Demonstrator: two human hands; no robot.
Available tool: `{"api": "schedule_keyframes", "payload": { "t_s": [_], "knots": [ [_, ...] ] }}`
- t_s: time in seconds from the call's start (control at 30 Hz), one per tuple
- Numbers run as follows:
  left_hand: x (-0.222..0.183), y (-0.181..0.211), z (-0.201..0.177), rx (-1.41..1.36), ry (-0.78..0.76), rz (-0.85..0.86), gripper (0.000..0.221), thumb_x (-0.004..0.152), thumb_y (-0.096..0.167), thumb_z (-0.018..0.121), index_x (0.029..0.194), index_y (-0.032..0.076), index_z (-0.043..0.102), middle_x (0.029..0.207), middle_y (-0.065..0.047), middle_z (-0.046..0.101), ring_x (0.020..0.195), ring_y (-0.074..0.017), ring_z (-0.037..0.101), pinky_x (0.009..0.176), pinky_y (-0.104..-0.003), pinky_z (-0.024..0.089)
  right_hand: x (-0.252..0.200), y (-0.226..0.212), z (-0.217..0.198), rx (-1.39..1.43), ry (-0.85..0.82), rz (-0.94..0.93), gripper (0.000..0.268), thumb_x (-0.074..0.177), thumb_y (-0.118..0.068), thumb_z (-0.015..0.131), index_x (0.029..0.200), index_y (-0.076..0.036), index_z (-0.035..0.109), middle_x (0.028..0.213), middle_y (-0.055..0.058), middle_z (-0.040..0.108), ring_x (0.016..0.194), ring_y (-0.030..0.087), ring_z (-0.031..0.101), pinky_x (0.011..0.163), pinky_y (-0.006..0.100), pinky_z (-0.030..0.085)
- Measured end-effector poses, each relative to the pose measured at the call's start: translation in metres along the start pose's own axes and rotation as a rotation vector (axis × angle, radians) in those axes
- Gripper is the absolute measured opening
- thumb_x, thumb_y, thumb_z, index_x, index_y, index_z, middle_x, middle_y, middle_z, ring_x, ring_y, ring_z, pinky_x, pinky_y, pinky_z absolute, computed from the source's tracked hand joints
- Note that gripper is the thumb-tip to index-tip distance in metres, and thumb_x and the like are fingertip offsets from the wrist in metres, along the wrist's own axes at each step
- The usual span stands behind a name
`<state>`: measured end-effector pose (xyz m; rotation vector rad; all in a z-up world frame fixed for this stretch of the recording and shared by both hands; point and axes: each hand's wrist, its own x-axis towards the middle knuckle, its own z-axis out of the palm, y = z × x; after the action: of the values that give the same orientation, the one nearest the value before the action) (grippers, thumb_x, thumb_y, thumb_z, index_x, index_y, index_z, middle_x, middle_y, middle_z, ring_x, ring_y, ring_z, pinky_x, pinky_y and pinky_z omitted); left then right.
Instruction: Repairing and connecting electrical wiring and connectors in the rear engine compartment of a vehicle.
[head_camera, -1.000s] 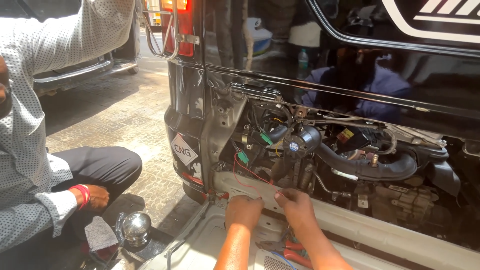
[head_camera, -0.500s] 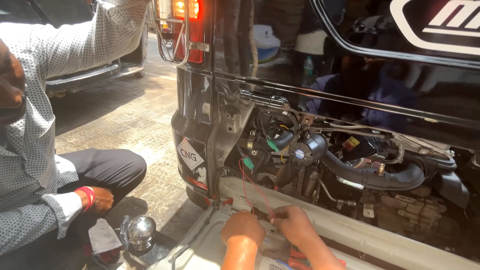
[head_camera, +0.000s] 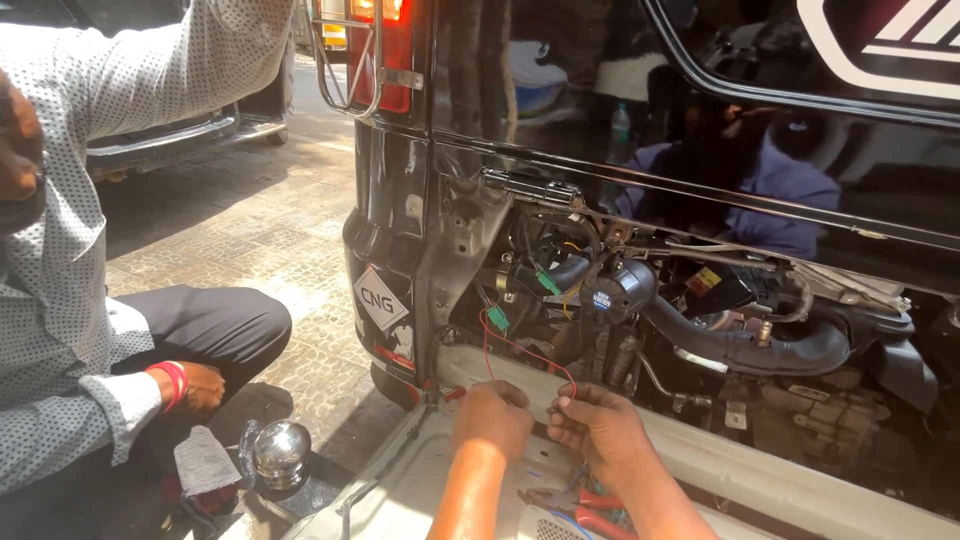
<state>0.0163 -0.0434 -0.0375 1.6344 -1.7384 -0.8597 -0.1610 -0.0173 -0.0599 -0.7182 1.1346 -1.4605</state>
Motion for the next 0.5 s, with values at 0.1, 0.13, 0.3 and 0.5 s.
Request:
{"api": "schedule_keyframes", "payload": {
  "t_s": [0.1,0.13,0.3,0.5],
  "knots": [
    [-0.01,0.014,-0.006,-0.199,-0.092,0.073,0.026,0.078,0.018,0.07,0.102,0.017,0.081,0.098,-0.01,0.078,0.097,-0.0256,0.076,0.09,-0.038,0.057,0.004,0.002,-0.005,0.067,0.037,-0.006,0.016,0.087,-0.002,0.068,0.103,0.001,0.065,0.086,0.011,0.068,0.075,0.022,0.068,0.074,0.039,0.059],
    [-0.016,0.019,-0.009,-0.252,-0.143,0.1,0.026,0.077,0.02,0.072,0.102,0.018,0.081,0.096,-0.009,0.079,0.095,-0.0251,0.077,0.088,-0.038,0.058,0.006,0.005,-0.008,0.107,0.038,0.0,0.017,0.087,-0.002,0.068,0.103,0.001,0.065,0.086,0.01,0.068,0.075,0.022,0.068,0.075,0.039,0.059],
    [-0.018,0.022,-0.007,-0.186,-0.078,0.125,0.024,0.076,0.027,0.079,0.098,0.018,0.082,0.099,-0.008,0.077,0.096,-0.027,0.074,0.088,-0.04,0.057,0.003,0.004,-0.003,0.098,0.011,-0.022,0.018,0.089,-0.004,0.07,0.105,0.001,0.063,0.089,0.011,0.067,0.075,0.022,0.067,0.074,0.041,0.06],
    [-0.005,0.015,-0.007,-0.204,0.005,0.046,0.024,0.081,0.033,0.076,0.093,0.014,0.083,0.095,-0.011,0.078,0.093,-0.0277,0.074,0.087,-0.04,0.056,-0.019,-0.005,0.026,-0.721,0.232,-0.58,0.045,0.079,-0.002,0.072,0.124,-0.008,0.069,0.116,0.005,0.069,0.073,0.018,0.066,0.065,0.033,0.057]
  ]
}}
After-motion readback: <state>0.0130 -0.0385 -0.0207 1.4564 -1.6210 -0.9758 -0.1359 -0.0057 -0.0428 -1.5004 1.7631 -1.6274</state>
